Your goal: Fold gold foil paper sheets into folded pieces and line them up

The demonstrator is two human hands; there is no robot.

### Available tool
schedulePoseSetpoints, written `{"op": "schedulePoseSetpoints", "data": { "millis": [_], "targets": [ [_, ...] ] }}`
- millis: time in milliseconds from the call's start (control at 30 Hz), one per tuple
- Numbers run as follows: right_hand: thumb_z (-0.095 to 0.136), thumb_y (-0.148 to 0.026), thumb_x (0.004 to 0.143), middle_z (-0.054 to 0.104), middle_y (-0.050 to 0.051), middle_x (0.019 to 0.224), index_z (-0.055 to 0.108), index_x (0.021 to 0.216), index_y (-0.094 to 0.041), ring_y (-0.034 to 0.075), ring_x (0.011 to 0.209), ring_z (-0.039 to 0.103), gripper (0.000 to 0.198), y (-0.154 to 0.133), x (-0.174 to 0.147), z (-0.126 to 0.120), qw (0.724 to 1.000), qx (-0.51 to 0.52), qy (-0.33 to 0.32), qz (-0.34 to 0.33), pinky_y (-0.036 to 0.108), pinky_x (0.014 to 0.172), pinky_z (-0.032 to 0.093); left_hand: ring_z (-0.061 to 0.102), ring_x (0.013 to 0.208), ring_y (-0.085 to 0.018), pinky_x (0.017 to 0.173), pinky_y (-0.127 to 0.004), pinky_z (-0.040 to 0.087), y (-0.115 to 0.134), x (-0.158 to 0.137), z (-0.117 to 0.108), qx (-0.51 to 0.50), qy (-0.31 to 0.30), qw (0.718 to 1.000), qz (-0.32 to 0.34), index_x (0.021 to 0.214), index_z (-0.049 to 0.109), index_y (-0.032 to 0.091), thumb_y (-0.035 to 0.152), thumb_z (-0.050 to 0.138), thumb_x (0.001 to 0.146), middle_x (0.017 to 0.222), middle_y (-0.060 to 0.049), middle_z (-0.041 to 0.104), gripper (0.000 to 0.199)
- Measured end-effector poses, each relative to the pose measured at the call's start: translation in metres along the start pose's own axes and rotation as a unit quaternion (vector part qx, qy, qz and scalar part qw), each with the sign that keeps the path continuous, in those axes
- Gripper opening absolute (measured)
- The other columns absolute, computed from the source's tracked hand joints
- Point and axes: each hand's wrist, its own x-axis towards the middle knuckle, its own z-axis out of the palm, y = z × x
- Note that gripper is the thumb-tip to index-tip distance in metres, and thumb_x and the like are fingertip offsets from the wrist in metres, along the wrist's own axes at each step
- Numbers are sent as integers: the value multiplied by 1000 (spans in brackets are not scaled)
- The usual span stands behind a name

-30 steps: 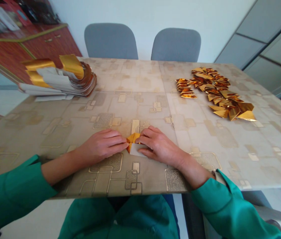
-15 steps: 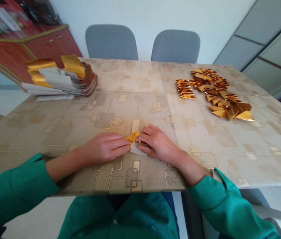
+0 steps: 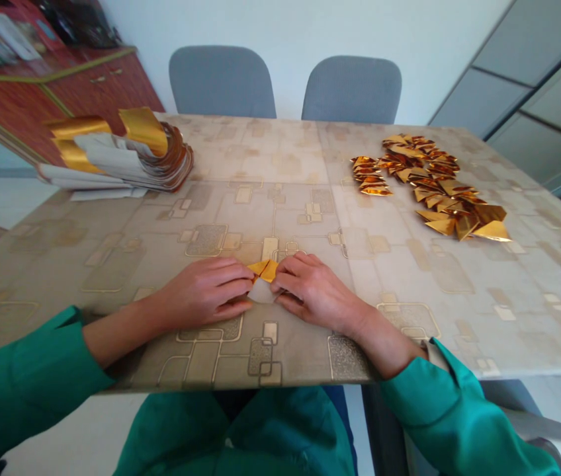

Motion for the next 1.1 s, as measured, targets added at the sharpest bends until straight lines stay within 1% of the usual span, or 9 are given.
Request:
{"op": "schedulePoseSetpoints", "data": {
  "millis": [67,133,300,467,600,733,867,1000,1100],
  "targets": [
    [54,-19,95,63,8,98,62,93,-17,20,95,56,9,0,1,1,1000,10,9,3,36,85,46,59,85,-20,77,-32,49,7,2,2,4,-15,1000,-6,85,64,13,43,55,98,88,-8,65,34],
    [56,-21,95,62,8,96,62,91,-18,20,94,56,7,1,0,1,1000,26,16,7,35,83,46,56,83,-21,73,-32,48,15,5,4,1,-17,999,-36,83,62,14,45,55,98,90,-8,63,36],
    [56,-25,97,63,7,96,62,89,-18,19,93,57,12,4,-1,0,996,84,22,13,36,85,45,54,84,-21,75,-33,45,29,11,7,-42,-9,988,-148,79,60,16,41,58,97,89,-6,60,31],
    [58,-22,96,64,6,93,61,85,-19,18,91,57,11,3,0,-1,992,121,27,26,34,82,45,53,88,-21,80,-35,44,32,14,10,-50,-26,980,-191,80,61,17,31,54,99,90,-5,59,24],
    [58,-22,95,62,4,87,58,81,-19,17,86,55,15,1,3,2,992,114,44,34,33,79,42,53,86,-22,78,-35,44,32,15,11,-38,-25,981,-191,79,60,17,32,54,98,89,-5,59,25],
    [59,-21,94,57,3,80,55,77,-18,17,79,51,17,0,5,9,994,67,63,53,32,75,38,53,84,-22,75,-35,44,33,15,9,-23,-25,983,-182,81,60,17,38,54,98,87,-5,60,28],
    [60,-18,92,54,2,79,53,76,-18,17,78,47,17,-2,7,16,995,29,72,69,31,74,35,53,82,-22,74,-35,46,35,14,9,11,-30,985,-169,83,59,16,37,54,98,87,-5,61,26],
    [58,-16,91,53,2,79,51,75,-19,17,79,45,17,-5,7,19,994,5,82,75,31,74,35,56,90,-24,83,-38,50,36,6,6,16,-24,993,-111,93,61,14,32,52,98,94,-8,62,21],
    [58,-16,91,54,3,81,51,77,-18,18,81,46,16,-6,7,19,994,-7,77,82,32,74,35,57,99,-26,91,-40,51,37,0,2,19,-45,996,-69,105,62,13,30,53,97,102,-10,62,21]
  ]
}}
